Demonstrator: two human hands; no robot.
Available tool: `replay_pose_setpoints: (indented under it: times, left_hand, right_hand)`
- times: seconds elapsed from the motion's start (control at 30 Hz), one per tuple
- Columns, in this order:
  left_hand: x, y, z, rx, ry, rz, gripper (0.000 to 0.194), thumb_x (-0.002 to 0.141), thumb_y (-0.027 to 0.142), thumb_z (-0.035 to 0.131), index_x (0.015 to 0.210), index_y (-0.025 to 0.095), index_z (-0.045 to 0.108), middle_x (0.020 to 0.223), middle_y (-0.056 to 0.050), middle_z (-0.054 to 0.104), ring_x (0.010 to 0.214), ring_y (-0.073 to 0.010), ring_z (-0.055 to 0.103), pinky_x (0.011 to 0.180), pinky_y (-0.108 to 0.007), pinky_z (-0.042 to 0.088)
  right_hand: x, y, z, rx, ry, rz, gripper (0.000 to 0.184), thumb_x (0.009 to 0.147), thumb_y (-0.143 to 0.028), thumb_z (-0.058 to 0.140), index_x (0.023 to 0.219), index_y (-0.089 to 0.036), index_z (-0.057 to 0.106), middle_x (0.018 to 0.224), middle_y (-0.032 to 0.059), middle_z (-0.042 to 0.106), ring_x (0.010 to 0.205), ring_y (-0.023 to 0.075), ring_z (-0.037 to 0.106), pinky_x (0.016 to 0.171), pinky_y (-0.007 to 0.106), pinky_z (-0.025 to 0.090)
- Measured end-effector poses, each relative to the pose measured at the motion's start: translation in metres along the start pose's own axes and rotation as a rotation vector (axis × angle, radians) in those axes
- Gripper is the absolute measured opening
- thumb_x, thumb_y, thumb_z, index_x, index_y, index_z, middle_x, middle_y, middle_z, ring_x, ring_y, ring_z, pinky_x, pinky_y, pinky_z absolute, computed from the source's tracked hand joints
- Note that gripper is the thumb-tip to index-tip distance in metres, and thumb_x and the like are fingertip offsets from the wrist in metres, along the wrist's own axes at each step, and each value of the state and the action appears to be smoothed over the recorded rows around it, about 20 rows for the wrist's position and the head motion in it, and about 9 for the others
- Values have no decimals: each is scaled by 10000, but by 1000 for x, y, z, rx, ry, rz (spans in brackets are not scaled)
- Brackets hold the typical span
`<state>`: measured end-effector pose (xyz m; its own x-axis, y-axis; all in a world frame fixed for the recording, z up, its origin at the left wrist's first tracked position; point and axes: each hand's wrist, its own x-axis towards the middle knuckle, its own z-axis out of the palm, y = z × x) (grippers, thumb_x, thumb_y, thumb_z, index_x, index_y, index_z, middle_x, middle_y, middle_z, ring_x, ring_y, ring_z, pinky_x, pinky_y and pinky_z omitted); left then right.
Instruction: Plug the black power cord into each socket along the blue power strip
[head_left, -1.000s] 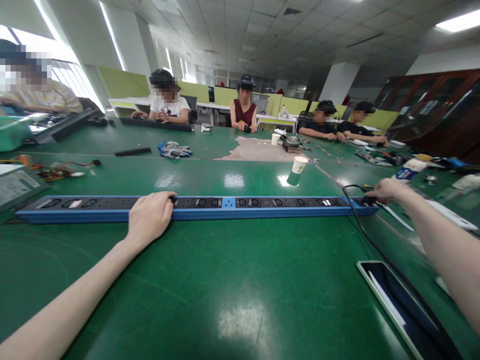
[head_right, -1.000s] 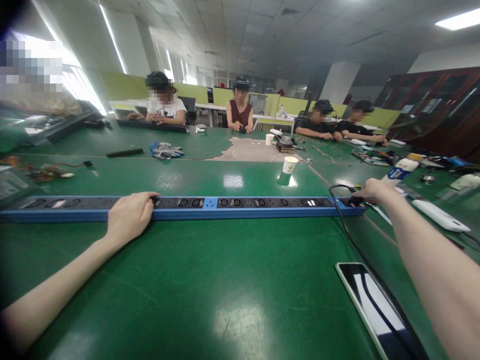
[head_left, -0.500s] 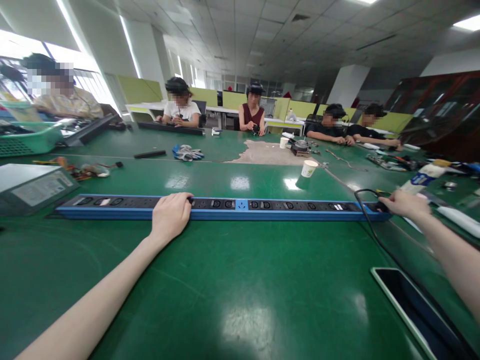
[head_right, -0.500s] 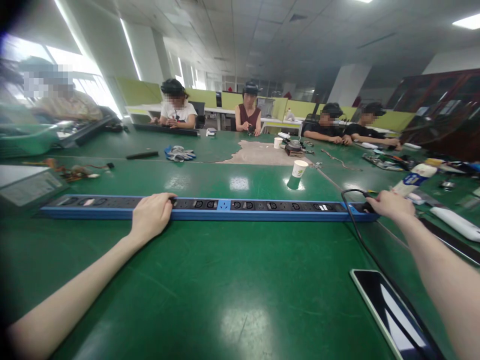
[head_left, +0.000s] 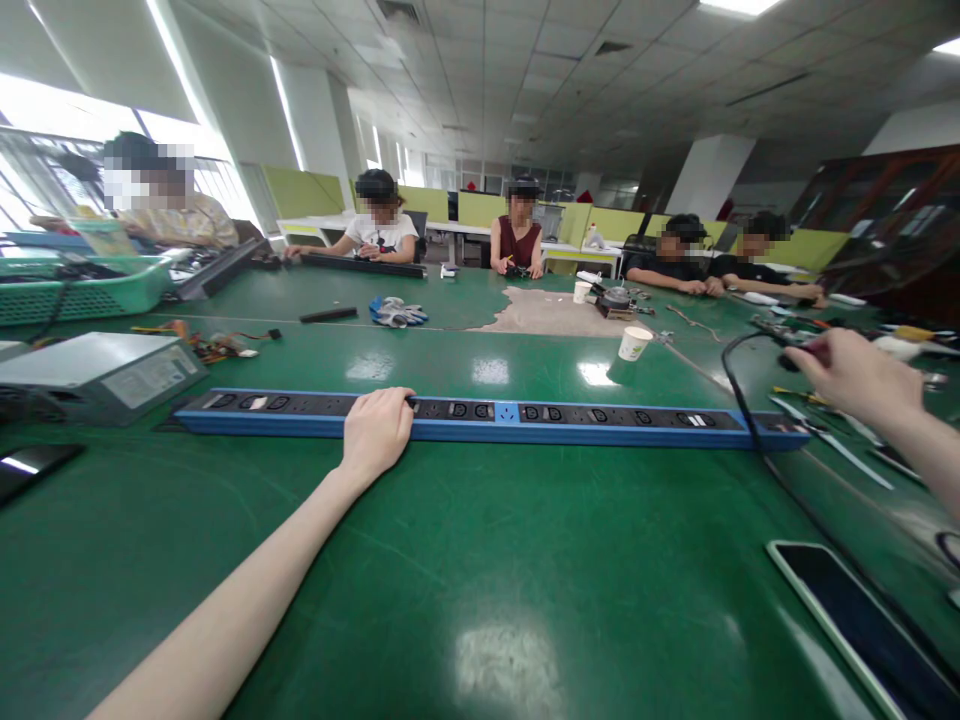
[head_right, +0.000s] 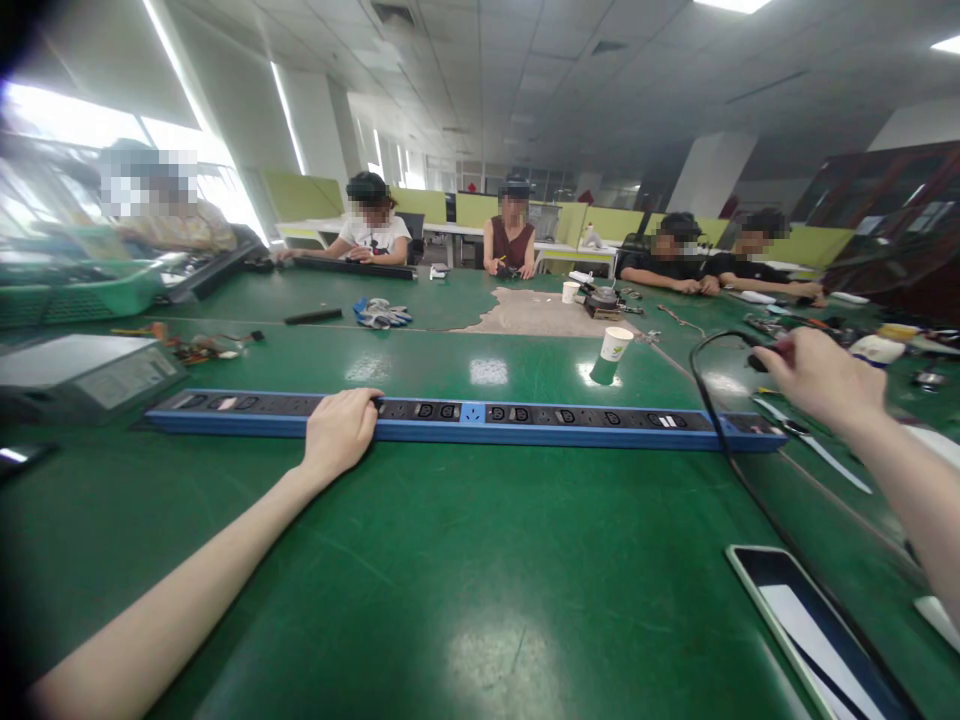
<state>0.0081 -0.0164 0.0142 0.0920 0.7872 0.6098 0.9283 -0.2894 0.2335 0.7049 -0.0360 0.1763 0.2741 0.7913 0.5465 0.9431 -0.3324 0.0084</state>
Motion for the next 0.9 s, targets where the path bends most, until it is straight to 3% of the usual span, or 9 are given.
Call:
replay_pose_setpoints:
  times: [0.13, 0.2, 0.33, 0.43, 0.5, 0.57, 0.67, 0.8, 0.9]
  left_hand:
    - [12, 27, -11, -277, 6, -75, 349, 994, 323, 431, 1185, 197, 694, 1249, -131, 732, 1246, -308, 624, 1111, -480, 419]
    - [18, 55, -26, -599, -54, -147, 374, 1018, 404, 421, 1188, 206, 690, 1275, -128, 730, 1248, -292, 638, 1113, -478, 443]
    - [20, 117, -71, -1470, -498, -261, 614, 1017, 670, 363, 1298, 191, 624, 1319, -175, 717, 1156, -295, 716, 962, -464, 569]
    - [15, 143, -102, -1683, -715, -255, 638, 978, 713, 461, 1275, 174, 628, 1220, -183, 749, 980, -273, 765, 861, -415, 606]
    - [12, 148, -117, -1699, -719, -260, 560, 986, 648, 528, 1255, 167, 627, 1042, -143, 779, 771, -214, 759, 751, -347, 605]
    - [12, 147, -124, -1672, -620, -272, 469, 994, 565, 582, 1245, 171, 614, 863, -79, 766, 583, -153, 696, 630, -282, 570]
    - [14, 141, -128, -1594, -470, -277, 397, 1004, 516, 595, 1211, 177, 570, 748, -26, 736, 416, -103, 588, 544, -259, 536]
    - [16, 139, -125, -1429, -439, -234, 335, 1052, 481, 507, 1218, 192, 474, 730, -34, 744, 384, -128, 598, 481, -253, 489]
    - [13, 143, -123, -1348, -458, -252, 292, 1070, 406, 465, 1262, 188, 433, 737, -51, 753, 411, -157, 637, 477, -258, 475]
  right_hand:
    - [-31, -97, -34, 58, 230, -211, 367, 1036, -561, 514, 1197, -245, 610, 1222, 151, 694, 1057, 266, 635, 696, 376, 382]
    - [-51, -153, -56, 149, 231, -415, 334, 1042, -537, 538, 1186, -247, 618, 1230, 122, 695, 1087, 242, 634, 726, 350, 401]
    - [-90, -253, -95, 326, 70, -795, 351, 1038, -583, 534, 1191, -293, 658, 1246, 55, 690, 1113, 238, 643, 745, 322, 445]
    - [-112, -308, -113, 450, 16, -925, 327, 1030, -571, 549, 1169, -311, 692, 1217, 56, 692, 1118, 258, 638, 748, 338, 466]
    - [-119, -336, -120, 566, -30, -929, 309, 1016, -559, 582, 1151, -311, 705, 1137, 56, 709, 1104, 268, 635, 770, 351, 480]
    - [-120, -361, -124, 723, -119, -885, 314, 993, -563, 619, 1150, -307, 711, 1008, 47, 716, 1020, 261, 648, 775, 363, 494]
    - [-117, -392, -127, 1026, -378, -768, 376, 967, -598, 634, 1144, -276, 710, 861, 35, 693, 815, 214, 645, 716, 367, 513]
    - [-115, -424, -121, 1280, -660, -540, 459, 886, -652, 711, 1068, -233, 665, 786, 33, 678, 634, 162, 578, 587, 335, 481]
    - [-115, -446, -112, 1256, -636, -447, 448, 850, -632, 752, 980, -222, 626, 715, 19, 646, 595, 149, 528, 561, 313, 429]
